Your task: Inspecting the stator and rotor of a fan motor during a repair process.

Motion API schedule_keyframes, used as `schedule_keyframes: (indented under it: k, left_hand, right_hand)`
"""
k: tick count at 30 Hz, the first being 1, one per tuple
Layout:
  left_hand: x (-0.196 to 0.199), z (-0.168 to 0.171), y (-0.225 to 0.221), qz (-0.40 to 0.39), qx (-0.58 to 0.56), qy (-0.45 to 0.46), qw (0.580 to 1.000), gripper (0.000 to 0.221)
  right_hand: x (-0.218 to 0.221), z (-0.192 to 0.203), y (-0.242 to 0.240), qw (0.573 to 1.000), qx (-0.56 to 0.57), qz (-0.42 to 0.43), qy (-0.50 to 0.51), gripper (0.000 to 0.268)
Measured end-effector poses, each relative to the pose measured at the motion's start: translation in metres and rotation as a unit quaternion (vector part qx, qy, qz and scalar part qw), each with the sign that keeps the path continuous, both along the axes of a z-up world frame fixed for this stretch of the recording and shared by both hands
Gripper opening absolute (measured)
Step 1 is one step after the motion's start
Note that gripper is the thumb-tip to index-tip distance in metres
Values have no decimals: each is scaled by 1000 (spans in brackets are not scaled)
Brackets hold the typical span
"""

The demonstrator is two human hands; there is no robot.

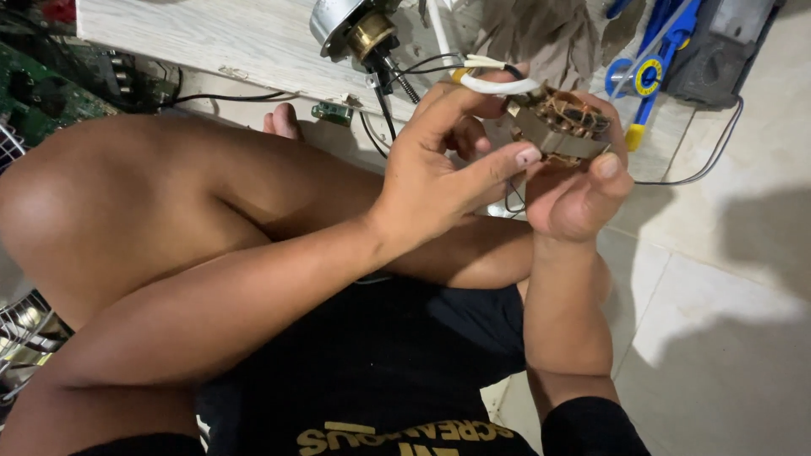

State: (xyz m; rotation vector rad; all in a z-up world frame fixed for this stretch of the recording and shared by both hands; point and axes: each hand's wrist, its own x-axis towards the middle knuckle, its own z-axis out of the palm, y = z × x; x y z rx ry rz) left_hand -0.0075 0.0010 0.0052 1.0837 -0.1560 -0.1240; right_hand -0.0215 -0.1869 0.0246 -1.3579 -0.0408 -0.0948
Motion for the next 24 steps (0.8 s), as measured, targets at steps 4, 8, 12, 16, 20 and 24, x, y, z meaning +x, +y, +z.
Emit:
schedule_keyframes:
  k: [4, 8, 12, 16, 20, 24]
  left_hand:
    - [1, -1, -1, 5, -15, 11, 1000, 44]
    - [2, 0, 1, -31, -117, 52, 991, 37]
    - [3, -2, -2, -38, -146, 76, 986, 34]
    - [4, -6, -5, -27, -148, 72, 986, 29]
    - [4, -5, -4, -33, -157, 83, 984, 27]
    - [3, -7, -7, -31, -163, 92, 982, 26]
  right_hand:
    - [-2, 0, 0, 997, 67, 20, 38, 50]
    - [-4, 0, -1, 992, 105, 28, 63, 48]
    - [-4, -2, 0, 994, 97, 27, 44, 46]
    - [-4, -4, -3, 993, 107, 28, 50, 46]
    - [-1, 2, 2, 993, 98, 36, 52, 46]
    - [-1, 6, 2, 992, 104, 32, 66, 47]
